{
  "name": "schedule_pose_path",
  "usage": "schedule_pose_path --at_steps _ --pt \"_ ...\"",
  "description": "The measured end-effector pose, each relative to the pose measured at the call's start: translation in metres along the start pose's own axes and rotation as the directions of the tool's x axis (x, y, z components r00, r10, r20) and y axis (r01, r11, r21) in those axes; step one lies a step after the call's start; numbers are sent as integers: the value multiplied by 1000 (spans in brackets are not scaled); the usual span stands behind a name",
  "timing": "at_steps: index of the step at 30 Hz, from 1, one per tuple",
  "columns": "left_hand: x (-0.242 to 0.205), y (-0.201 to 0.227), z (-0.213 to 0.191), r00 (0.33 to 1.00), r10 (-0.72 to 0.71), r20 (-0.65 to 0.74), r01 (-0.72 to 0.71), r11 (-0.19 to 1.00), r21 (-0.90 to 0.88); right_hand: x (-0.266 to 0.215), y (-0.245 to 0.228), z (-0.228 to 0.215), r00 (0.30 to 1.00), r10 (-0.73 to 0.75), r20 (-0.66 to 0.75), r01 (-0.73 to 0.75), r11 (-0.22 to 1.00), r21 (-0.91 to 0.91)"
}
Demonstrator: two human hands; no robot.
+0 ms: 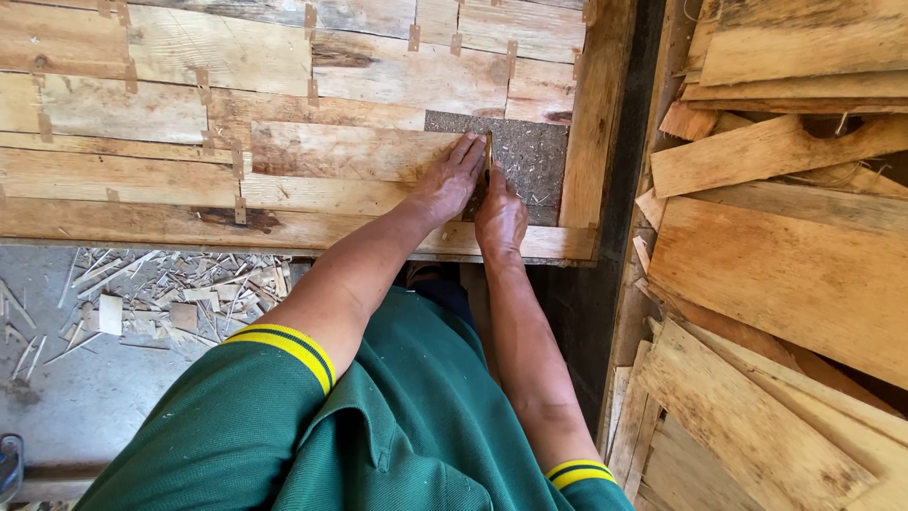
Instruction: Fitting and trimming thin wood veneer pieces to create a decorative mosaic pattern on a larger panel.
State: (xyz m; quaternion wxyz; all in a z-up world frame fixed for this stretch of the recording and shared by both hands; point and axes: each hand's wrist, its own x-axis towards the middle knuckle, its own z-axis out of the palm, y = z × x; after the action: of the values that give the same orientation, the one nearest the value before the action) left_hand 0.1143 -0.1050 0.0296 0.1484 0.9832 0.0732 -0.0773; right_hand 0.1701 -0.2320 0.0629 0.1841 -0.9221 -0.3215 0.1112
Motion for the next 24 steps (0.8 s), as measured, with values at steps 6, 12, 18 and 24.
schedule_pose_path --at_steps 6,12,18,24 --pt "5 5 10 1000 -12 -1 12 1000 26 0 3 -1 999 -31 -26 32 999 35" --pt "5 6 8 998 -14 53 11 998 55 -1 2 -6 999 -33 -10 33 999 21" --pt "5 5 10 998 3 71 -12 993 117 1 -3 -9 995 61 85 -63 998 14" --pt "6 5 14 998 -1 61 -3 998 65 -3 4 -4 1000 -6 28 6 1000 5"
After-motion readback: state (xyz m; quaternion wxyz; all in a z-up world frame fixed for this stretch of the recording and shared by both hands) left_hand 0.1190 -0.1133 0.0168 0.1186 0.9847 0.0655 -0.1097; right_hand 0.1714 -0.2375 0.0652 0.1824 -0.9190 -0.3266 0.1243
